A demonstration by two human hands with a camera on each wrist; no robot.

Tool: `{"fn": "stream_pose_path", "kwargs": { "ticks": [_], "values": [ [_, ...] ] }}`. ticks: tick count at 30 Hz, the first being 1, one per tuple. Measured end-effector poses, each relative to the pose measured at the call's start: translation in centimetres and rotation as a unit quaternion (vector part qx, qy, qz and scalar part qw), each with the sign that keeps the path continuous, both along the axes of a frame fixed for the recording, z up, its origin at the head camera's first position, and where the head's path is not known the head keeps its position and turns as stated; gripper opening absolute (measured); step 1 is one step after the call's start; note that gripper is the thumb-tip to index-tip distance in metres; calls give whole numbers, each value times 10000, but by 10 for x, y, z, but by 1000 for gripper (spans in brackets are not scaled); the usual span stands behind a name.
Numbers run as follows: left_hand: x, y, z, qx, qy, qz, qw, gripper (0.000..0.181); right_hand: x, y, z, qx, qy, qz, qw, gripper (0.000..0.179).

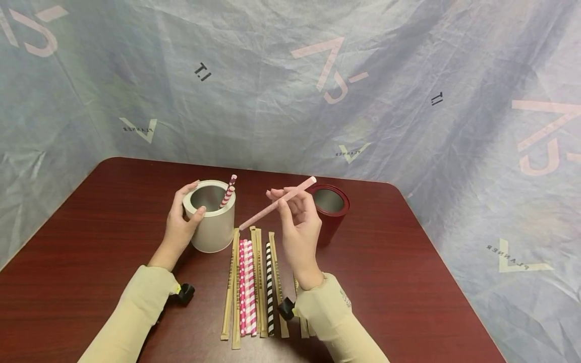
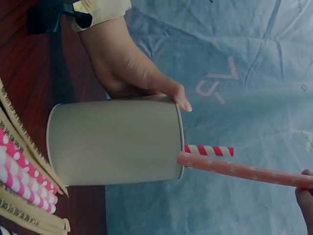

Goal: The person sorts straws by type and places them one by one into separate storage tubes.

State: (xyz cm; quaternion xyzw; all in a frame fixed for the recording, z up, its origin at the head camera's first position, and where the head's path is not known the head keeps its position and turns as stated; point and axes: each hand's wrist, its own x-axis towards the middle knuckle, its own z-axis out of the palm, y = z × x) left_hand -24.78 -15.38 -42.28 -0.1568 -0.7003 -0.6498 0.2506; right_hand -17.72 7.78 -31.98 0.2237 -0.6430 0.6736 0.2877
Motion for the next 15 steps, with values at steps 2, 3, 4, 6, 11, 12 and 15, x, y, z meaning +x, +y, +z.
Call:
{"fn": "stream_pose_path", "kwargs": {
  "ticks": [2,3,4,6,11,12,15],
  "values": [
    [1,0,1,-1,-8,-4,10000,65,-1,-4,2,-40,55,37,10000,24],
    [1,0,1,-11,-8,2,10000,64,-1,-6,3,-44,86,41,9999,24],
    [1,0,1,-28,-11,11,10000,64,-1,-8,5,-49,117,41,9999,24],
    [1,-1,1,-48,-3,12,10000,64,-2,-13,7,-33,217,2,9998,23],
    [0,-1,0,-74,-14,48,10000,65,-5,-24,10,-12,492,-32,9988,21],
    [0,-1,-1,-76,-23,52,10000,65,-6,-26,10,-11,516,-13,9987,21],
    [0,-1,0,-84,-33,48,9999,64,-8,-31,9,36,491,14,9988,21]
  ]
}}
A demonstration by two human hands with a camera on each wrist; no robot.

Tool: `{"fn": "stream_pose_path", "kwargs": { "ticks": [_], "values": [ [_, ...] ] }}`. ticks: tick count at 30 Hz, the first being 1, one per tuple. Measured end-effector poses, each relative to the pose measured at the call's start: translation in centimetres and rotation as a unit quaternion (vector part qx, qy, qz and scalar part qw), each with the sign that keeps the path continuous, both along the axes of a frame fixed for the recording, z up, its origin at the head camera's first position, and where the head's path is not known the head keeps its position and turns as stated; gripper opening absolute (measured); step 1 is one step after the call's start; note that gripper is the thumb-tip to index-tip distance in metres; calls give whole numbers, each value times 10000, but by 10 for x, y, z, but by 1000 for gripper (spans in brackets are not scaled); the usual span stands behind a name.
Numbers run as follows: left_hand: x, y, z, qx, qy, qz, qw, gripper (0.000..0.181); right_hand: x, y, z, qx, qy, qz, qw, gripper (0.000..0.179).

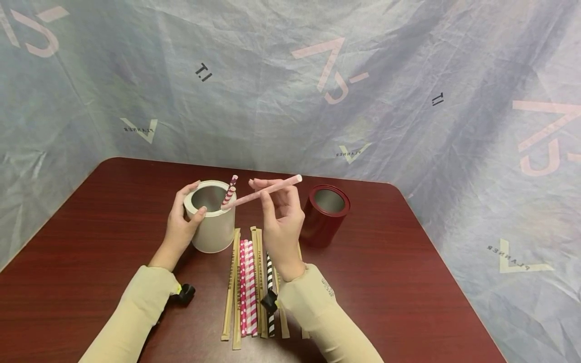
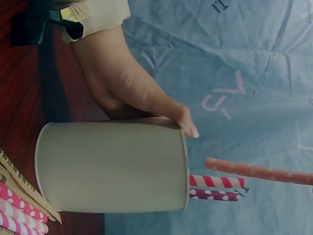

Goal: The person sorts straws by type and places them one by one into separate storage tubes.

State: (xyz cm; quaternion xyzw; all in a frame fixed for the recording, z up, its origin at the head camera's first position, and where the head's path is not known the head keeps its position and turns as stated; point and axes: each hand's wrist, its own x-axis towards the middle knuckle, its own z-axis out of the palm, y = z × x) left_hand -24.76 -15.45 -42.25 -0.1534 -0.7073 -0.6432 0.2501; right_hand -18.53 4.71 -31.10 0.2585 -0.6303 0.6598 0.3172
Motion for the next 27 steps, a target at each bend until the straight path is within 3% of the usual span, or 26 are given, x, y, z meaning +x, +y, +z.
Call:
{"fn": "stream_pose_path", "kwargs": {
  "ticks": [13,19,27],
  "values": [
    [3,0,4,-121,-96,1,9999,64,-17,-19,-16,441,429,-138,9980,18],
    [4,0,3,-127,-131,-91,9998,72,-21,-26,-25,652,361,-122,9971,16],
    [4,0,3,-206,-171,10,9996,75,-27,-32,-29,1143,80,-492,9922,19]
  ]
}}
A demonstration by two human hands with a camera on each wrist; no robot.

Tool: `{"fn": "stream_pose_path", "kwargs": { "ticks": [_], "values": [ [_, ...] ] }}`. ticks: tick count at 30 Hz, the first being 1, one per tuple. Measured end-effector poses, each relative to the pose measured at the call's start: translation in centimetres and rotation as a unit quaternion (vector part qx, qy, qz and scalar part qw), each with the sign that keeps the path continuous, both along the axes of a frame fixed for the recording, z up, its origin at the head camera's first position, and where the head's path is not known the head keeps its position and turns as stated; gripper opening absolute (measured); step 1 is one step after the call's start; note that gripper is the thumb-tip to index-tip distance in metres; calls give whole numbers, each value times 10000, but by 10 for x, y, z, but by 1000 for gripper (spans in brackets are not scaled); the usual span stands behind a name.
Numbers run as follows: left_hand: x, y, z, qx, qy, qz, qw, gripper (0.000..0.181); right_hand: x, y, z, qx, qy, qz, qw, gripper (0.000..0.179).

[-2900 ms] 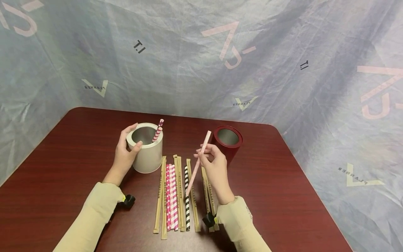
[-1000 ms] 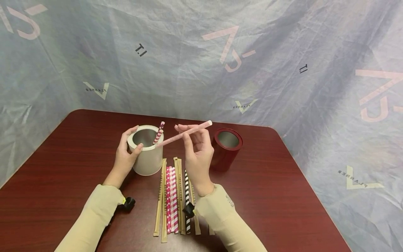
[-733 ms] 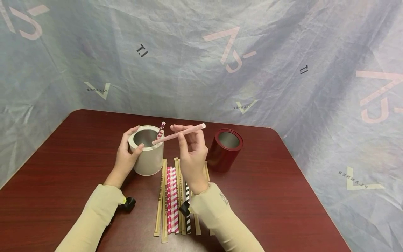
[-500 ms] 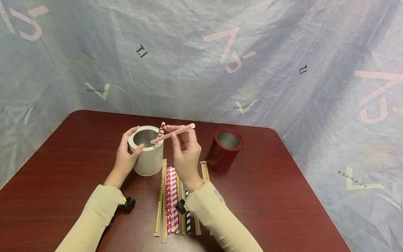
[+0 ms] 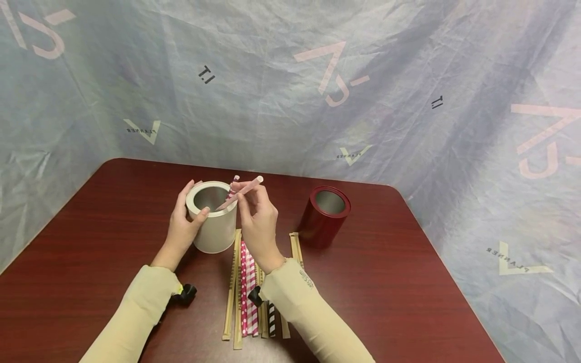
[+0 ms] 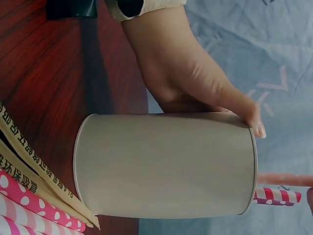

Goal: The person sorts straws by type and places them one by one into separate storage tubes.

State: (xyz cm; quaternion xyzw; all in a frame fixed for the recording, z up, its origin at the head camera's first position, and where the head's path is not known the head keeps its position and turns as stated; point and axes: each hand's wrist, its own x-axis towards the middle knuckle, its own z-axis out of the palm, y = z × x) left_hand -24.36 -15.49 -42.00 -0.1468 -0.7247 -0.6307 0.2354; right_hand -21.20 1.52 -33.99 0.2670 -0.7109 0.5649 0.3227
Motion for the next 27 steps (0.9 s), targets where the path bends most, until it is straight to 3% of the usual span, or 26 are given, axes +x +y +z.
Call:
{"fn": "stream_pose_path", "kwargs": {
  "ticks": [10,27],
  "values": [
    [-1,-2,0,-209,-121,390,9989,74,-6,-4,-6,326,-289,-226,9988,18],
    [-1,-2,1,-249,-275,378,9986,73,-7,-9,-14,497,-656,-268,9962,17]
  ]
}}
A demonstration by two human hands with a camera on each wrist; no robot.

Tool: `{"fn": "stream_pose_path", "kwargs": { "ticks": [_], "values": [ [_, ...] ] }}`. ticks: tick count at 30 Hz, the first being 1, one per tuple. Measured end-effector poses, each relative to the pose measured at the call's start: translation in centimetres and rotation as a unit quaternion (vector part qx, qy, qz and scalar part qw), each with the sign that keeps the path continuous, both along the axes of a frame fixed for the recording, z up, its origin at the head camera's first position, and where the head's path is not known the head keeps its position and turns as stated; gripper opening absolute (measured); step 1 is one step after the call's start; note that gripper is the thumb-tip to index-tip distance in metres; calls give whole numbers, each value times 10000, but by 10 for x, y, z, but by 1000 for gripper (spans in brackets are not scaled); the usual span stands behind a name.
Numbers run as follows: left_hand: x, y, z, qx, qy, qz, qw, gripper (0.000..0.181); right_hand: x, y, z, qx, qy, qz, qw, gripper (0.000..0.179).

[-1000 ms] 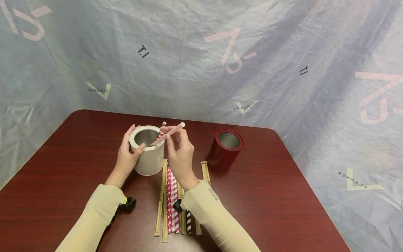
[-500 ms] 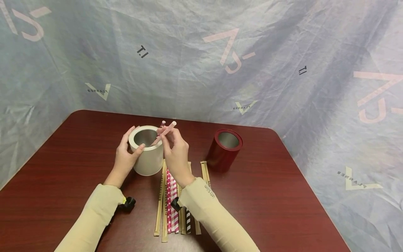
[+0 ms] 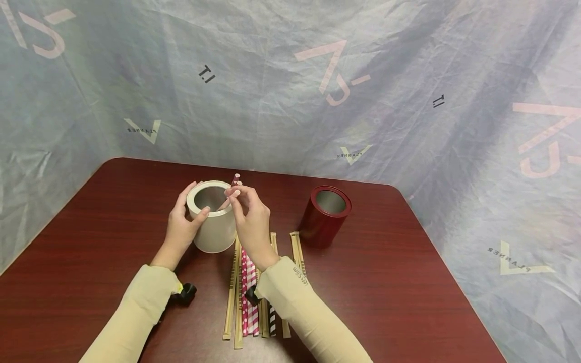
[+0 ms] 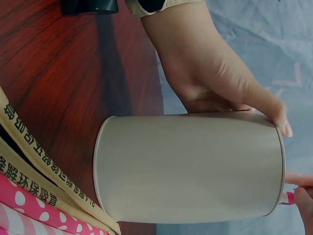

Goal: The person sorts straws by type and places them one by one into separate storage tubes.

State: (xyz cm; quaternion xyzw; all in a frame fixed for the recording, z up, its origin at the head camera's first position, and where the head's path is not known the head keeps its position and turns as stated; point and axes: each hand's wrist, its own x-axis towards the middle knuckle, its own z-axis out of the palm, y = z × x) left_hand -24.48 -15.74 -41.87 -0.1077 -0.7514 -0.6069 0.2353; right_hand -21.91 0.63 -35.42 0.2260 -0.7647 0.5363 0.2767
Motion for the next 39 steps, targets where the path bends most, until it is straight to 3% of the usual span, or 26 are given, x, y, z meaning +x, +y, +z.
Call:
{"fn": "stream_pose_path", "kwargs": {
  "ticks": [19,31,39],
  "values": [
    [-1,0,-2,32,47,4,10000,72,3,6,-2,-165,-156,111,9997,21],
    [0,1,-1,113,12,-125,9999,75,6,33,-2,-148,-353,-277,9989,22],
    [2,0,-2,90,-106,-215,9997,81,9,55,-7,-74,-807,-619,9948,24]
  ]
}}
